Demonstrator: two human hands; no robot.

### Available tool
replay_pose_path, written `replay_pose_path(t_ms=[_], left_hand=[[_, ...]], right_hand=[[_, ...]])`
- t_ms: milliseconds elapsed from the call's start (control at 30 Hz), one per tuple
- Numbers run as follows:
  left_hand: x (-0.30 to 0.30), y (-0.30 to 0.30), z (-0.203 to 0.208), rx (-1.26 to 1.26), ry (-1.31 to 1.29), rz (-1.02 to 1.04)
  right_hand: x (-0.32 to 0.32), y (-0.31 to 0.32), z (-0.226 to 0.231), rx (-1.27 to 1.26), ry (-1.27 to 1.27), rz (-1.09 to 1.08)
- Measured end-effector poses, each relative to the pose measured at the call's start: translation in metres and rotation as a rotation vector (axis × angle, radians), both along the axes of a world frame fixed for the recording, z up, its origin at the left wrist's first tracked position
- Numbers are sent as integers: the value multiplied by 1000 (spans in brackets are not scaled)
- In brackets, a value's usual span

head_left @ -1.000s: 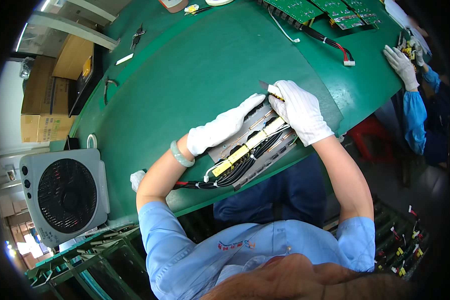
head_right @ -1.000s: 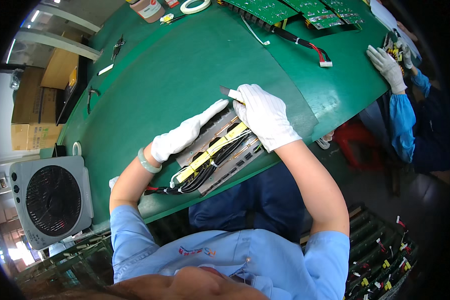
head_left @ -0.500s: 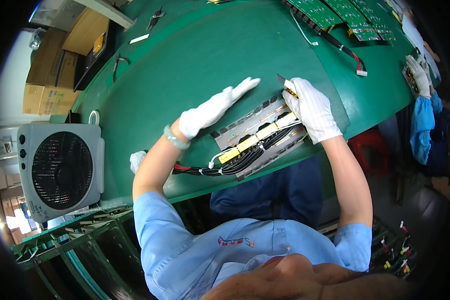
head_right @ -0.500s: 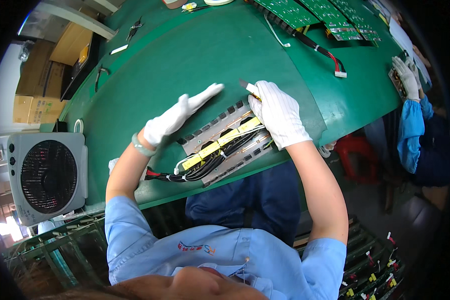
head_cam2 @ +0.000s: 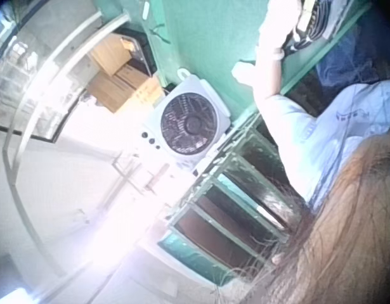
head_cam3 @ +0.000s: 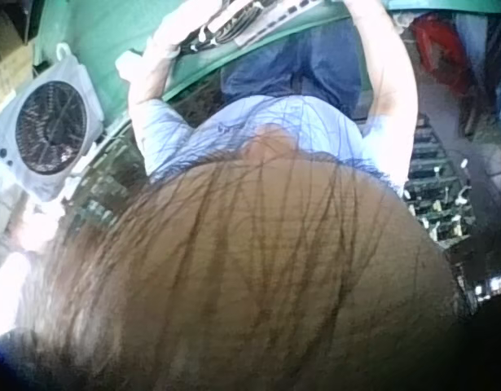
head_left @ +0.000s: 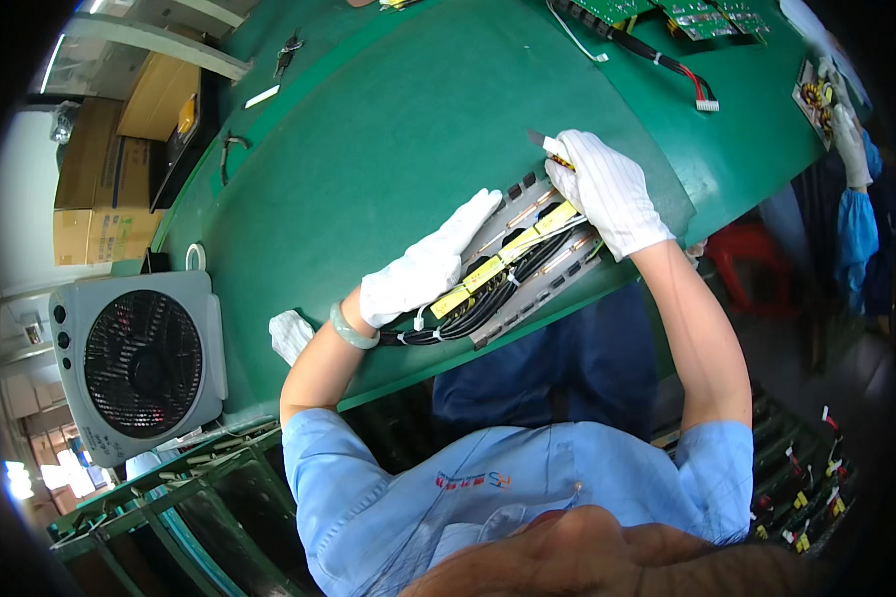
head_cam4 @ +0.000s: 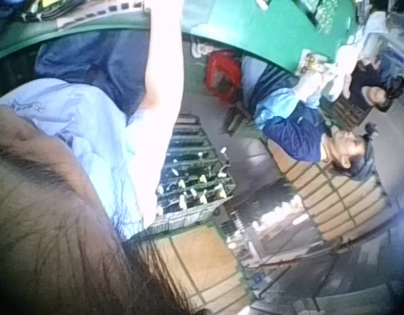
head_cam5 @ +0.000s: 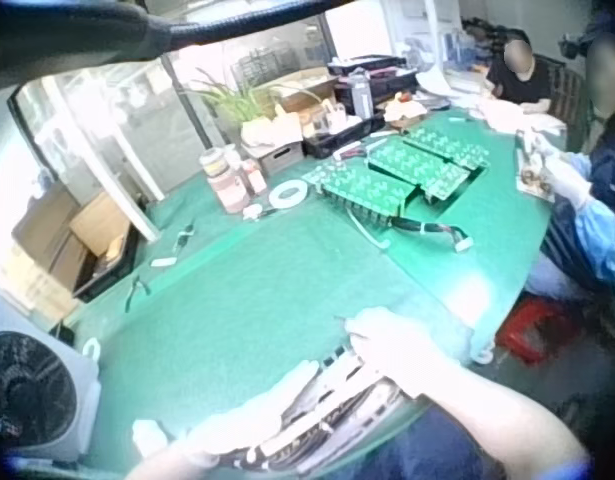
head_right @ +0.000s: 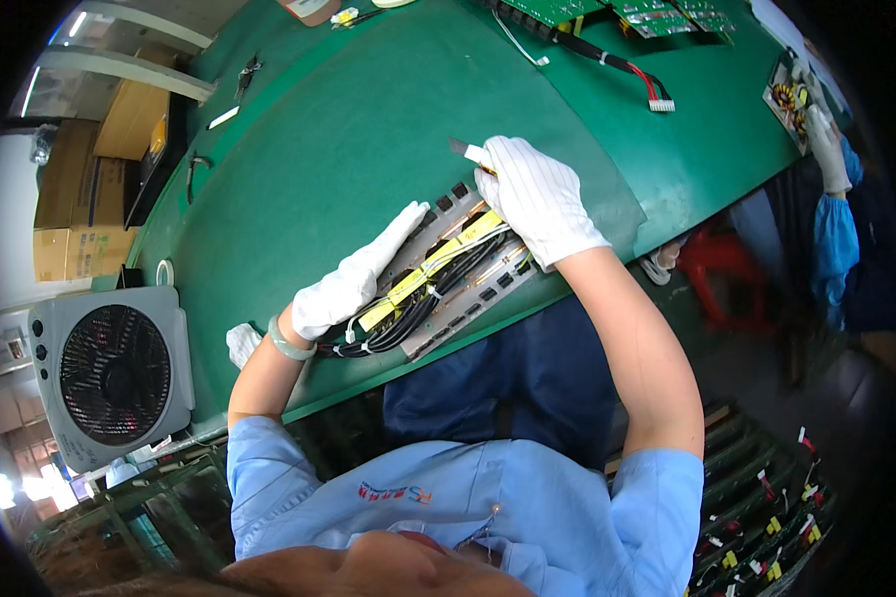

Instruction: Assembling PCB boards and transformer components on a production line workbench.

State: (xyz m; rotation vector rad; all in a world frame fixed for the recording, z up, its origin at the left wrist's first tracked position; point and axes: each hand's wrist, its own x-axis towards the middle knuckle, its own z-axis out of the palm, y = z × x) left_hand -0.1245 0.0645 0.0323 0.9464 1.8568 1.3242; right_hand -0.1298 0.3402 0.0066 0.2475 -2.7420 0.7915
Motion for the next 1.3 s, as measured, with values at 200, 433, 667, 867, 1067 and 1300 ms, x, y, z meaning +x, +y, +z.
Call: replay_pose_path(t_ms=[200, 433, 667, 867, 1067, 1300], left_hand=[[-3, -11, 0, -64, 99, 94], [45, -20, 45, -304, 362, 441], [118, -9, 31, -371, 698, 546], [118, -3, 15, -468, 704, 632], [68, 3, 1, -361, 929, 686], [-24, -13, -18, -270, 1002, 652]], right_hand=[[-2, -5, 4, -7, -46, 4], [-2, 1, 2, -2, -77, 8], [-6, 0, 0, -3, -96, 11], [-10, 1, 4, 36, -190, 14], [-53, 6, 6, 120, -133, -6], [-53, 23, 42, 152, 360, -54]])
